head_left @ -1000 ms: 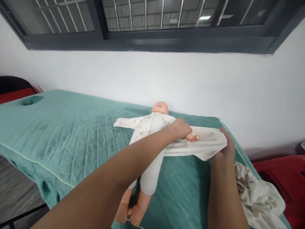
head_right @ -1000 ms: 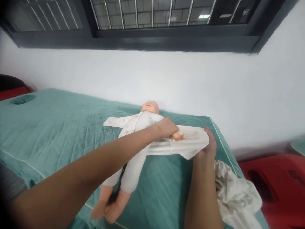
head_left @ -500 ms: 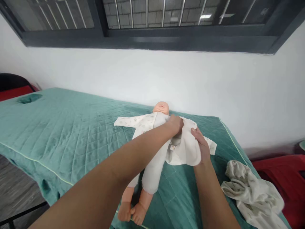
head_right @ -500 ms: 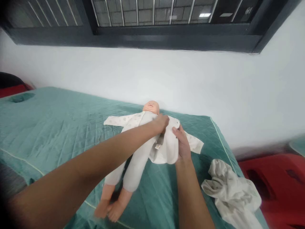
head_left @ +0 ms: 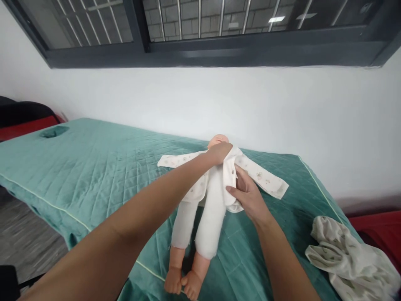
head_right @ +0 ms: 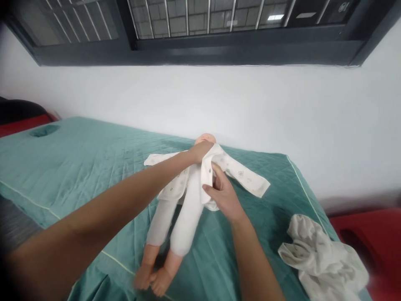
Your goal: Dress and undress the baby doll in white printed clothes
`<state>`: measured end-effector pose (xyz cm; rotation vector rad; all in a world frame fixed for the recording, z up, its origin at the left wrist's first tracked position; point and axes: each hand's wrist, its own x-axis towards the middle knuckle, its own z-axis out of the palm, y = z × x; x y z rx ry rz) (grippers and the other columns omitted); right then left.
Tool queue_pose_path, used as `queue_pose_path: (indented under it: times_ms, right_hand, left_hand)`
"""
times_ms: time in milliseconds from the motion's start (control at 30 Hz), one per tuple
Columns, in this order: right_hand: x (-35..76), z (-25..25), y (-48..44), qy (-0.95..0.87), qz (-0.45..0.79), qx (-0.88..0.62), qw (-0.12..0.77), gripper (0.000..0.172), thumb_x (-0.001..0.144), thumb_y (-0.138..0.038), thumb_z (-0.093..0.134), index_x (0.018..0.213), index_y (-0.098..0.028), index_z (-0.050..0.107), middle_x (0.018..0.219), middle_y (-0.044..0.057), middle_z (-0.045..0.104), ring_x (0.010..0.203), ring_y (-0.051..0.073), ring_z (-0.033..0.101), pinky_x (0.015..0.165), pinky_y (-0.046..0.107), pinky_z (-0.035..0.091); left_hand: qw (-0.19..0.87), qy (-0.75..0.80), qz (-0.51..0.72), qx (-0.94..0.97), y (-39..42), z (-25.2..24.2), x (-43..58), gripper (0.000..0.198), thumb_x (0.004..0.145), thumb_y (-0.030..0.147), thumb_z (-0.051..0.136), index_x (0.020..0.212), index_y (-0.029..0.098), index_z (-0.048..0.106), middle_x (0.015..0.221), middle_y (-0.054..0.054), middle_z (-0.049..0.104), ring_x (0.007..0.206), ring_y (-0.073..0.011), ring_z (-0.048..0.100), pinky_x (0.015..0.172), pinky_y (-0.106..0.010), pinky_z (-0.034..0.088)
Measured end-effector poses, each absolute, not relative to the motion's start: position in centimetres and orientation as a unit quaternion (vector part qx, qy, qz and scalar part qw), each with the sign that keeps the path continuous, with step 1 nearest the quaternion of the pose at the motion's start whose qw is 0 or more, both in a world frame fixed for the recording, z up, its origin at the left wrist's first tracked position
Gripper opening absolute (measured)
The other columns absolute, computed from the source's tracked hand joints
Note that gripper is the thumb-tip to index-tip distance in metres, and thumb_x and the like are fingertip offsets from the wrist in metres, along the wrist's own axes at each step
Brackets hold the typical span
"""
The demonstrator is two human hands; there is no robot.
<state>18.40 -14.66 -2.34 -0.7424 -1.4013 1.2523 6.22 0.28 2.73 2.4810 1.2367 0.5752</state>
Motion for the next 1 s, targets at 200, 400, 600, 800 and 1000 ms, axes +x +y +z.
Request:
queue_pose_path:
  times_ms: [200,400,600,800,1000]
  right_hand:
    - [18.3,-2.6,-14.7,-0.706,0.395,-0.396,0.435,0.060,0.089,-0.030,0.061,0.148,-0.030,0.049,0.154,0.003,0.047,0.143,0.029,0.043,0.118,0.051,0.036]
    - [17.5,-2.1,-15.7,-0.780,0.232,-0.444,0.375,0.053,0.093,-0.029,0.055,0.146,-0.029,0.051,0.151,0.002,0.051,0.142,0.024,0.046,0.121,0.046,0.035]
    - [17.2,-1.9,-16.0,-0.800,0.186,-0.439,0.363,0.051,0.095,-0.029,0.053,0.145,-0.028,0.052,0.151,0.001,0.051,0.140,0.022,0.048,0.118,0.042,0.039]
    - [17.0,-2.5,-15.9,-0.771,0.175,-0.446,0.421,0.040,0.098,-0.027,0.049,0.136,-0.030,0.060,0.141,0.000,0.062,0.132,0.020,0.057,0.113,0.039,0.044]
    - [16.2,-2.2,-17.0,-0.744,0.207,-0.422,0.475,0.031,0.099,-0.026,0.050,0.122,-0.031,0.069,0.130,-0.001,0.069,0.124,0.021,0.063,0.108,0.039,0.049]
  left_hand:
    - [0.270,0.472,0.240,0.804,-2.3,5.1,4.9,0.029,0.089,0.027,0.057,0.112,0.013,0.069,0.117,-0.008,0.073,0.107,-0.0180,0.067,0.092,-0.024,0.050]
    - [0.183,0.410,0.074,0.891,-3.5,5.4,4.9,0.079,0.069,0.037,0.079,0.141,0.021,0.051,0.146,-0.011,0.055,0.129,-0.0280,0.055,0.104,-0.034,0.045]
    - [0.138,0.442,0.087,0.882,-3.5,5.4,4.8,0.052,0.082,0.020,0.063,0.133,0.017,0.056,0.131,-0.011,0.066,0.119,-0.0245,0.062,0.094,-0.030,0.049]
    - [0.150,0.492,0.247,0.821,-3.3,5.8,3.8,0.020,0.088,0.017,0.052,0.099,0.017,0.069,0.112,-0.009,0.072,0.101,-0.0202,0.065,0.086,-0.029,0.050]
    - [0.159,0.555,0.302,0.758,-2.2,4.0,2.6,0.026,0.085,0.014,0.050,0.103,0.022,0.067,0.104,-0.006,0.073,0.091,-0.0199,0.065,0.079,-0.030,0.049]
